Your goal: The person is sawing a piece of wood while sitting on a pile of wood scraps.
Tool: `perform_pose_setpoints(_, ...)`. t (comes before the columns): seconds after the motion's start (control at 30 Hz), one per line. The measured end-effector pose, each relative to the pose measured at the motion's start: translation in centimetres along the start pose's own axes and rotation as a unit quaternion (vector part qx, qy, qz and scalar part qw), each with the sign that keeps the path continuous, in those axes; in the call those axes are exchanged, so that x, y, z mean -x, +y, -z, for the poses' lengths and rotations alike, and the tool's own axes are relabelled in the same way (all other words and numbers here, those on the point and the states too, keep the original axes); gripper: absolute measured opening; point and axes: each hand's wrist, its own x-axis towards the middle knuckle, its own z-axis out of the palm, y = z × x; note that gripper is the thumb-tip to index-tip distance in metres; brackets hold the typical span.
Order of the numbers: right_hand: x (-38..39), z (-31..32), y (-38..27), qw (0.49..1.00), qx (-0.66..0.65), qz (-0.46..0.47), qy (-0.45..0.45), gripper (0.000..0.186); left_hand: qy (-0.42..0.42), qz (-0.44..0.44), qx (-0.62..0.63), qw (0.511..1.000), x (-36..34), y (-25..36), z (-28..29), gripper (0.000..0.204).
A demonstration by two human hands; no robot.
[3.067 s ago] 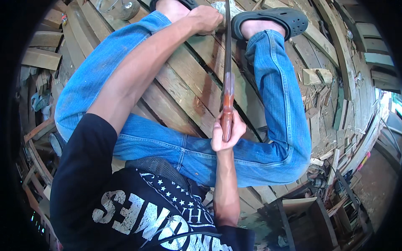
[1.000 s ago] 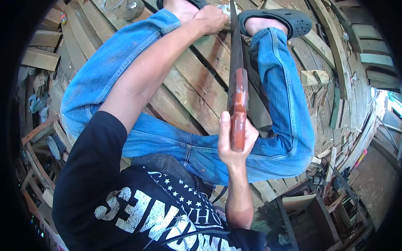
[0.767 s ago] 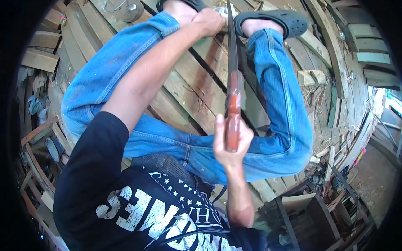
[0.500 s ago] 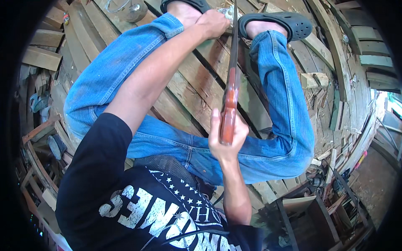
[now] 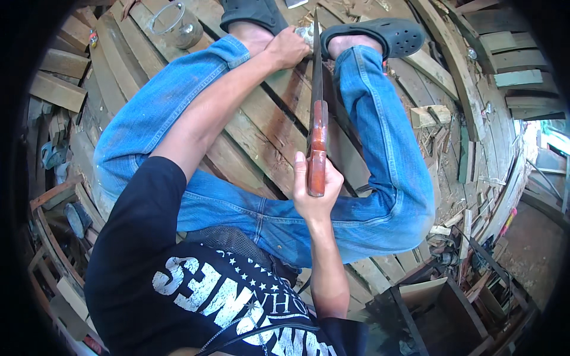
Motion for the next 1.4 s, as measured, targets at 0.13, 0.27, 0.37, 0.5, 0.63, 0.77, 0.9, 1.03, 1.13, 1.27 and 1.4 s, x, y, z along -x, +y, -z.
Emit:
perform_pose_setpoints(0.13, -1.5, -1.1, -0.5, 0.999, 0.018, 0.042, -0.015, 0.028, 0.047, 0.022, -0.026, 0.998, 0.7, -1.5, -0.9, 0.016)
perform_pose_setpoints(0.27, -2.7, -1.1, -0.5, 1.0, -0.016, 0.016, -0.015, 0.029, -0.024, 0.002, -0.034, 0.999, 0.6, -2.0, -1.0, 0.018)
perform_pose_setpoints(0.37, -3.1, -0.9, -1.1, 1.0, -0.018, -0.003, -0.015, 0.031, -0.044, 0.017, -0.011, 0.999, 0.5, -2.6, -1.3, 0.019)
perform_pose_setpoints(0.5, -3.4, -1.0, -1.3, 0.999, -0.005, 0.016, -0.031, 0.03, -0.091, 0.018, 0.016, 0.996, 0.1, -2.9, -1.2, 0.018)
perform_pose_setpoints(0.63, -3.1, -1.0, -1.3, 0.999, -0.011, 0.007, -0.035, 0.029, -0.047, -0.01, -0.006, 0.999, 0.9, -2.7, -1.1, 0.019)
perform_pose_setpoints(0.77, -3.8, -1.0, -1.1, 0.999, -0.011, 0.015, -0.045, 0.029, -0.081, 0.027, -0.011, 0.996, 0.7, -1.9, -0.5, 0.02)
perform_pose_setpoints(0.9, -4.2, 0.0, -1.1, 0.999, -0.04, -0.021, -0.025, 0.03, -0.06, 0.007, -0.014, 0.998, 0.5, -1.2, -0.6, 0.018)
perform_pose_setpoints(1.03, -4.3, -0.1, -1.4, 0.999, -0.037, -0.013, -0.031, 0.029, -0.048, 0.025, 0.039, 0.998, -0.2, -1.2, -0.9, 0.016)
perform_pose_setpoints(1.13, -4.2, -0.3, -1.9, 0.998, -0.043, -0.012, -0.043, 0.029, -0.056, 0.03, 0.029, 0.998, -0.3, -0.4, -1.3, 0.018)
perform_pose_setpoints(1.27, -4.0, -0.8, -2.1, 0.998, -0.024, -0.02, -0.051, 0.028, -0.041, 0.049, 0.037, 0.997, 0.0, -0.3, -1.3, 0.018)
perform_pose_setpoints(1.4, -4.2, -1.2, -2.1, 0.997, -0.055, -0.025, -0.054, 0.026, -0.035, 0.029, 0.016, 0.999, 0.0, -0.6, -1.3, 0.018)
